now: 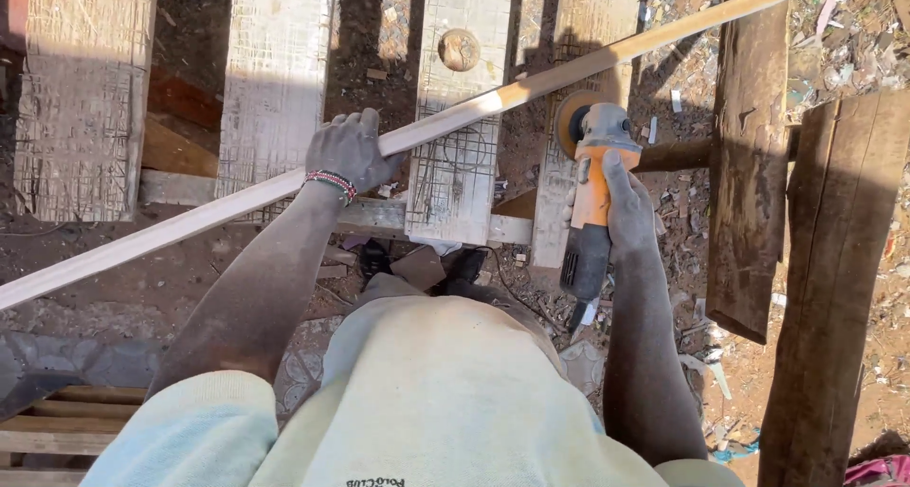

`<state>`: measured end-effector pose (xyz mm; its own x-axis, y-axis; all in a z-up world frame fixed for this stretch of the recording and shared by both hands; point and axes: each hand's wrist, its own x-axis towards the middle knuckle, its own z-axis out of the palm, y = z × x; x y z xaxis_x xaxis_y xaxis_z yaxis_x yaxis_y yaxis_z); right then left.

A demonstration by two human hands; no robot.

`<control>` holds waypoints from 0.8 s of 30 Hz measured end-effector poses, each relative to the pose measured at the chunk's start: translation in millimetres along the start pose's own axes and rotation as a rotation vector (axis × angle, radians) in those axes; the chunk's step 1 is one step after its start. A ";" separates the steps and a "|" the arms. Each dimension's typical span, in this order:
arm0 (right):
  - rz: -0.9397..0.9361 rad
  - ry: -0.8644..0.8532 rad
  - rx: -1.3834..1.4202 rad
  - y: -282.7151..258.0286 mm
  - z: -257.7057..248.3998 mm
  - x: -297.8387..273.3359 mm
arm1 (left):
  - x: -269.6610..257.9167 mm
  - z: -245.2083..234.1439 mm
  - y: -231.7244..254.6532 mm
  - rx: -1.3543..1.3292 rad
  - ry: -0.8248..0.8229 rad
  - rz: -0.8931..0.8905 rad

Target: Sanding a thin strip of wood using an angle grinder with a sanding attachment on a pallet workbench.

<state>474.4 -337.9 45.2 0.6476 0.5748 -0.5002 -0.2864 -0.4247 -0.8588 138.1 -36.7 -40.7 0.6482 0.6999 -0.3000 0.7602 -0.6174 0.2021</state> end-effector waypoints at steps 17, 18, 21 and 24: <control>0.179 0.191 -0.034 -109.2 -54.8 149.4 | -3.6 -13.8 9.4 0.115 -0.123 -0.073; 0.219 0.186 -0.175 -118.1 -48.2 141.5 | -1.0 -7.5 6.3 0.152 -0.118 -0.047; 0.159 0.007 -0.198 -95.5 -38.3 137.7 | -9.1 -26.1 16.9 0.064 -0.094 -0.088; 0.056 -0.242 -0.226 -74.9 -27.9 127.4 | -8.1 -24.0 13.9 0.074 -0.088 -0.062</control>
<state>598.1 -252.3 48.8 0.4411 0.6843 -0.5806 -0.1351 -0.5889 -0.7968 144.4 -42.3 -13.1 0.5910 0.7053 -0.3915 0.7915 -0.6008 0.1125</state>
